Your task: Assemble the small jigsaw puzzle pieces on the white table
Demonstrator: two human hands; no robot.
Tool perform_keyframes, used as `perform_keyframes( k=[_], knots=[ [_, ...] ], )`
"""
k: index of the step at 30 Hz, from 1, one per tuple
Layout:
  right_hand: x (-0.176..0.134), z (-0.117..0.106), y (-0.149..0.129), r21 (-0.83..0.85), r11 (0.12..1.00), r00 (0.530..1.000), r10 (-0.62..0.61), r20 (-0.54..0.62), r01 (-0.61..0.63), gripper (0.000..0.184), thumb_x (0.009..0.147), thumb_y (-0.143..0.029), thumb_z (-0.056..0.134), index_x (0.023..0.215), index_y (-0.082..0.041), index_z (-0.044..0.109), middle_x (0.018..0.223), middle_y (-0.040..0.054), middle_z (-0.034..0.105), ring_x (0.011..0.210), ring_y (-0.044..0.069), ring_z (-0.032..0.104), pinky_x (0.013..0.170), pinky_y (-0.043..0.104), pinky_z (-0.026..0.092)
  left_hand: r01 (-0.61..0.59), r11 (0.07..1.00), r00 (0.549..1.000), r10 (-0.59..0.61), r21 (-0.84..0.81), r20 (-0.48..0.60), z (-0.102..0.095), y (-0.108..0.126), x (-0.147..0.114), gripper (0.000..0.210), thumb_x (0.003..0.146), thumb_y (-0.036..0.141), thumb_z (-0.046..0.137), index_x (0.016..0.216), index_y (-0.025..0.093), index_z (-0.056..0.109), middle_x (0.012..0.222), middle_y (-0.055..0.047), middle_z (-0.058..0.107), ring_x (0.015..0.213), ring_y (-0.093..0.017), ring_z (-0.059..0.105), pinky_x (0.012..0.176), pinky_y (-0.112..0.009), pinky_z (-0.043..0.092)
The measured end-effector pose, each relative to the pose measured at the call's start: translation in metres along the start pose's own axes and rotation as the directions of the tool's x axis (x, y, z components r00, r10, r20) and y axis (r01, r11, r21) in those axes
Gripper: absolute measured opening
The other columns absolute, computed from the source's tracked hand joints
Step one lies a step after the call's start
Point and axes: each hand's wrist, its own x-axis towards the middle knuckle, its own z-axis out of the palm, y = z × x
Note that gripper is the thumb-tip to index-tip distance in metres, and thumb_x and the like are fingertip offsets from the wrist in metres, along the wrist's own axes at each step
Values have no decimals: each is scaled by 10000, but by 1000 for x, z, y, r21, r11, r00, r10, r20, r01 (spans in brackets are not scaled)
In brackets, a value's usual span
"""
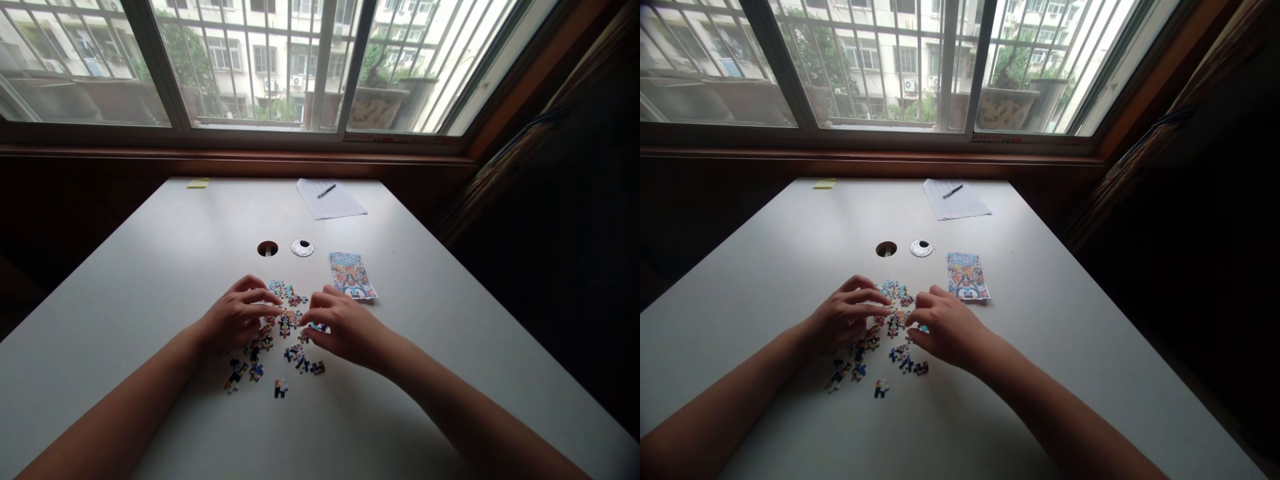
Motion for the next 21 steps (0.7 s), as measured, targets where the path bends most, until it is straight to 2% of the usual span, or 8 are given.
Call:
perform_keyframes(
  k=[6,13,21],
  knots=[
    [-1,17,-15,12,1000,999,-8,39,8,187,820,-255,772,1003,-247,733,972,42,689,848,206,535,740,338,435,-39,999,992,37,20,123,0,3,1,633,781,30,596,1308,380,606,1350,24,635,1235,-265,496,1037,-435,442],
    [-13,25,-21,18,993,989,115,91,-117,151,820,-256,755,969,-244,731,946,36,677,863,207,533,743,324,431,-106,994,977,96,40,188,6,-3,1,519,832,70,594,1269,348,615,1354,32,636,1345,-272,443,1103,-454,389],
    [-14,29,-26,41,982,977,180,117,-186,127,855,-248,709,979,-254,736,988,35,674,922,207,537,831,327,448,-134,990,979,125,41,160,8,-4,0,448,836,80,605,1215,315,639,1324,30,652,1294,-264,461,1070,-449,418]
  ],
)
